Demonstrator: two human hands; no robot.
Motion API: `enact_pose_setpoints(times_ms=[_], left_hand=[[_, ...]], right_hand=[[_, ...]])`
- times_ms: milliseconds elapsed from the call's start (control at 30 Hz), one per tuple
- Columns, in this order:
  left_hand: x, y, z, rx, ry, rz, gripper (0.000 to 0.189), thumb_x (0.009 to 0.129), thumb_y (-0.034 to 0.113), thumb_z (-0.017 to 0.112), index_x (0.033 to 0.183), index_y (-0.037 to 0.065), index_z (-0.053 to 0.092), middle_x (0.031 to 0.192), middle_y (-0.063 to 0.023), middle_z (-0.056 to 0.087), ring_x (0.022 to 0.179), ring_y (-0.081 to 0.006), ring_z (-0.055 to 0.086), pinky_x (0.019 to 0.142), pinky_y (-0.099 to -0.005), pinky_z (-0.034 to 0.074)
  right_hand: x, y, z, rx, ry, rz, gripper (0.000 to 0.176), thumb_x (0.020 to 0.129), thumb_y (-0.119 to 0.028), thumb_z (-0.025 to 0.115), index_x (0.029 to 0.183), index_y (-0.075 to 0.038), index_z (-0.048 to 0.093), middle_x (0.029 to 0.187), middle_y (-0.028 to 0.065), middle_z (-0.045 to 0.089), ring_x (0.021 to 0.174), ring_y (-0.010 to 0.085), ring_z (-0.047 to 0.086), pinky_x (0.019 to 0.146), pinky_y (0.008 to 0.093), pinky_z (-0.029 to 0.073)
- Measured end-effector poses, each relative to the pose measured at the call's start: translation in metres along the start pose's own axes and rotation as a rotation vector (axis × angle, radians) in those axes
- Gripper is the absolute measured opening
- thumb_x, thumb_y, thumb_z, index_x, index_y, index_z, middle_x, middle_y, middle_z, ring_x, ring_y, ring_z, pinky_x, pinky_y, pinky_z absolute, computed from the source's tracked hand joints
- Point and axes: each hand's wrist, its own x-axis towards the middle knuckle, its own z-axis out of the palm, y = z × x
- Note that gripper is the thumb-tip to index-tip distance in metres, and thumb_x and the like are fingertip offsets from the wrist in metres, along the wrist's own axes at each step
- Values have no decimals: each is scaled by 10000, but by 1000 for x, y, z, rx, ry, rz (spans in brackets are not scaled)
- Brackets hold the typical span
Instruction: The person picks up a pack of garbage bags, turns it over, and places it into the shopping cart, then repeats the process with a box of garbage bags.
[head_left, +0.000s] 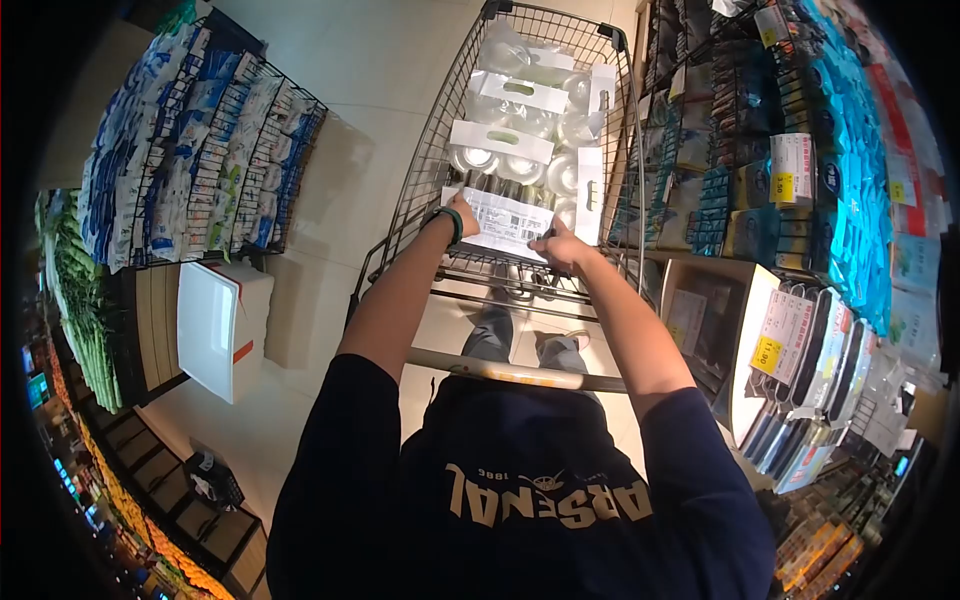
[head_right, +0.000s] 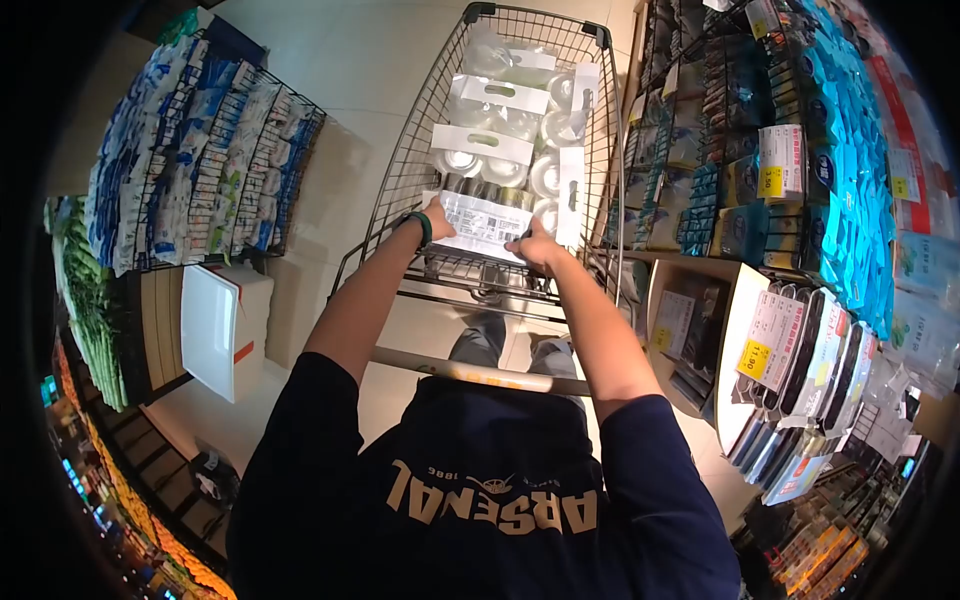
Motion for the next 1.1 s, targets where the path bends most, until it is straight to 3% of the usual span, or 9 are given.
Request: enact_pose_setpoints(times_ms=[100, 167, 233, 300, 500, 733, 867, 967, 1100], left_hand=[[22, -15, 8, 185, -136, -76, 902, 790, 355, 738, 1434, -69, 269, 1387, -279, 454, 1247, -347, 509, 1030, -411, 451], [12, -3, 5, 290, -206, -104, 883, 808, 403, 718, 1431, -62, 301, 1392, -280, 449, 1250, -350, 507, 1021, -426, 463], [-33, 33, -12, 356, -245, -24, 817, 843, 432, 675, 1413, -54, 348, 1353, -275, 494, 1223, -362, 526, 1019, -437, 464], [-53, 52, -19, 262, -318, 86, 703, 868, 466, 632, 1311, -63, 492, 1326, -276, 521, 1206, -384, 530, 993, -457, 447], [-83, 125, 6, 237, -65, 740, 526, 840, 345, 630, 1191, -44, 580, 1121, -270, 640, 1065, -401, 613, 917, -425, 487], [-233, 285, 44, -164, -159, 1269, 320, 868, 142, 583, 1144, -19, 589, 1026, -206, 668, 905, -306, 667, 786, -381, 523], [-298, 326, 61, -212, -238, 1418, 312, 876, 98, 592, 1162, -27, 579, 999, -181, 662, 872, -259, 671, 753, -330, 530], [-349, 356, 81, -247, -393, 1530, 312, 912, 117, 602, 1186, -27, 564, 1017, -154, 655, 863, -207, 670, 738, -307, 537], [-406, 404, 131, -403, -577, 1474, 396, 917, 99, 605, 1289, 8, 507, 1082, -111, 642, 943, -157, 640, 765, -287, 541]], right_hand=[[-14, -23, 4, -430, 2, 123, 737, 873, -77, 666, 1485, -25, 258, 1362, 208, 484, 1217, 259, 503, 958, 310, 434], [4, 1, -6, -422, -20, 52, 660, 867, -130, 681, 1428, 22, 368, 1359, 200, 507, 1212, 249, 515, 990, 304, 408], [11, 16, -18, -555, -94, -30, 653, 843, -272, 704, 1383, 7, 465, 1315, 200, 564, 1191, 286, 547, 976, 332, 426], [-4, 17, -20, -589, -12, -129, 474, 833, -253, 704, 1200, 28, 602, 1130, 184, 660, 1048, 278, 621, 898, 344, 476], [-139, -31, -30, -290, 233, -361, 320, 912, -150, 623, 1184, 17, 593, 936, 72, 660, 874, 123, 608, 770, 271, 491], [-334, -25, -77, -126, 636, -675, 232, 932, -157, 608, 1081, 20, 588, 976, 70, 673, 920, 117, 620, 836, 268, 490], [-406, -3, -92, 1, 725, -856, 214, 927, -160, 611, 1057, 9, 614, 929, 70, 672, 864, 121, 619, 780, 278, 500], [-495, 7, -92, 13, 740, -877, 216, 952, -127, 592, 1121, 6, 600, 1041, 74, 658, 995, 136, 629, 875, 283, 494], [-601, 30, -114, -216, 1162, -905, 217, 925, -97, 593, 1116, 1, 630, 1065, 79, 656, 981, 145, 626, 866, 294, 490]])
